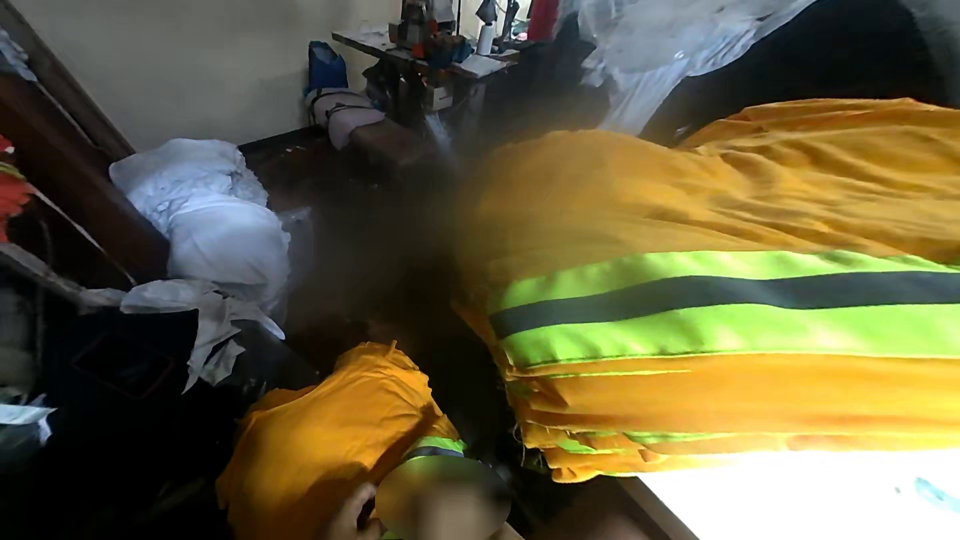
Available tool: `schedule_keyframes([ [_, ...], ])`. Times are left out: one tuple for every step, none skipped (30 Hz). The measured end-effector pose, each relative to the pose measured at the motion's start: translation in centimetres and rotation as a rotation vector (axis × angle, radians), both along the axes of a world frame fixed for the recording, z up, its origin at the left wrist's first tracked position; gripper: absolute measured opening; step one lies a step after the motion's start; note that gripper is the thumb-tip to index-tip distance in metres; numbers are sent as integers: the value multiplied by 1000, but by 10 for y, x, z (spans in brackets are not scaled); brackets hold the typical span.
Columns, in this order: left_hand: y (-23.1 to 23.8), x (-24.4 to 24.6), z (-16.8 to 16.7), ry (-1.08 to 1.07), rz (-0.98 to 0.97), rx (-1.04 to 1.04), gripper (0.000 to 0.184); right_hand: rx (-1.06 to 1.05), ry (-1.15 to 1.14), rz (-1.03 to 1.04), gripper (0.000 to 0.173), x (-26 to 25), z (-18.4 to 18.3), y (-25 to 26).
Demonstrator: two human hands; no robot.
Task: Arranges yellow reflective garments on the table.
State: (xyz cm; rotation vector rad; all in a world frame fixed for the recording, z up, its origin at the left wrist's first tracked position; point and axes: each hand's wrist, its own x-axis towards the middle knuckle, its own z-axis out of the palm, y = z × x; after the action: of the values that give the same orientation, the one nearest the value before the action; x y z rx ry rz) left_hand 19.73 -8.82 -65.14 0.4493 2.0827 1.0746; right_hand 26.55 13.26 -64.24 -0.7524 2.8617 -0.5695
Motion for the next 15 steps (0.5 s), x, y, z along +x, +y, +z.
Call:
schedule_keyframes([
  [0, -1, 0, -6, -7, 0, 43, 6, -38, 6, 24, -1, 0, -1],
  [0, -1, 1, -7, -14, -6, 43, 16, -57, 6, 23, -2, 0, -2],
  [1, -1, 3, -5, -21, -11, 42, 23, -62, 1, 22, -2, 0, -3],
  [1, 0, 4, 2, -25, -13, 42, 25, -59, -13, 22, -2, 0, -3],
  [1, 2, 5, 16, -34, -17, 43, 21, -60, -36, 23, -1, 1, -3],
  [1, 5, 7, 42, -53, -31, 47, 26, -56, -72, 25, 0, 4, -2],
  [1, 8, 9, 70, -80, -60, 54, 42, -52, -120, 26, 1, 12, -1],
  [3, 11, 12, 114, -101, -84, 62, 58, -36, -154, 26, 0, 19, -2],
  [4, 13, 15, 156, -112, -103, 65, 71, -1, -164, 26, 1, 23, -2],
  [5, 14, 15, 173, -109, -113, 63, 80, 42, -153, 25, 2, 23, -3],
  [4, 13, 12, 147, -86, -103, 57, 79, 92, -131, 24, 2, 20, -3],
  [3, 10, 8, 97, -48, -76, 53, 66, 122, -95, 24, 2, 16, -2],
  [2, 7, 5, 48, -8, -36, 49, 50, 112, -53, 26, 2, 12, -2],
  [1, 5, 2, 17, 22, 6, 45, 34, 68, -12, 26, 3, 7, -2],
  [0, 3, 1, -11, 31, 30, 42, 33, -8, 20, 26, 3, 4, -3],
])
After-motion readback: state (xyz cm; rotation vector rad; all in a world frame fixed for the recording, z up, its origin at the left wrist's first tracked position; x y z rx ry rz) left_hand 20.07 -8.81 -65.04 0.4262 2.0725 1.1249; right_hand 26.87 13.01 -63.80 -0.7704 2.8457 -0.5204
